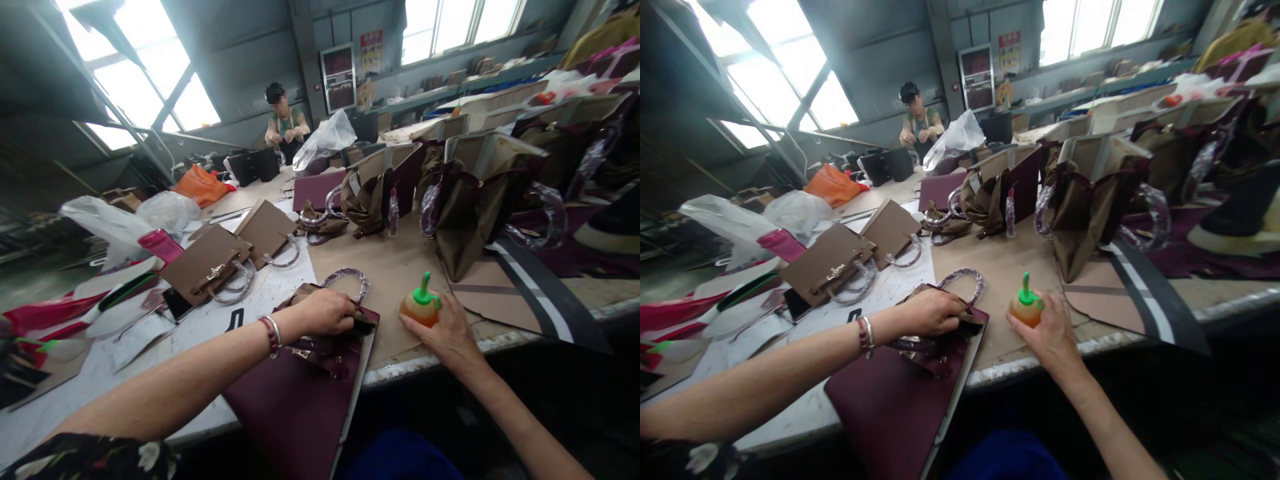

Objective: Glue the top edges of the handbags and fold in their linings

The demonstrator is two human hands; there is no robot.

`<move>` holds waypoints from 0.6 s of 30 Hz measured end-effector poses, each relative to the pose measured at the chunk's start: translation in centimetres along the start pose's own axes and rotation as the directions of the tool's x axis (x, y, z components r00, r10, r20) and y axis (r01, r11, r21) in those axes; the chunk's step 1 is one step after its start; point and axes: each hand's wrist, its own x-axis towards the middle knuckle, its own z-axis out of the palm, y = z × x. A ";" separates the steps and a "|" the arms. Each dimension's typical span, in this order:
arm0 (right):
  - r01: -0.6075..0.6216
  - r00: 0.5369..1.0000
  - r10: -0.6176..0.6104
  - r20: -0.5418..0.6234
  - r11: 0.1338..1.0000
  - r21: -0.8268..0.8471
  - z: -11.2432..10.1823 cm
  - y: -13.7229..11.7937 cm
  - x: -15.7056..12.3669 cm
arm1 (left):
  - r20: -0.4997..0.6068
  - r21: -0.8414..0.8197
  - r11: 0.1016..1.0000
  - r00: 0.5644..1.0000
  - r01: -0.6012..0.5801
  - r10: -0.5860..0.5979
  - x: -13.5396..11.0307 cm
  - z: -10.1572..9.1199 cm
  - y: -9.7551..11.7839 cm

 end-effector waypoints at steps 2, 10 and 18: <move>0.024 1.000 -0.024 0.008 0.999 0.027 -1.4 -0.5 -0.5 | -0.010 -0.007 1.000 1.000 0.027 -0.027 -0.1 0.0 0.0; -0.182 0.899 0.062 0.434 0.953 0.241 -8.8 -2.4 -2.1 | 0.004 -0.021 0.995 0.996 0.095 -0.095 0.2 -0.2 0.0; 0.295 0.866 -0.270 0.421 0.956 0.008 -9.4 -0.7 -3.2 | 0.054 -0.049 0.994 0.994 0.099 -0.096 0.7 -1.1 0.3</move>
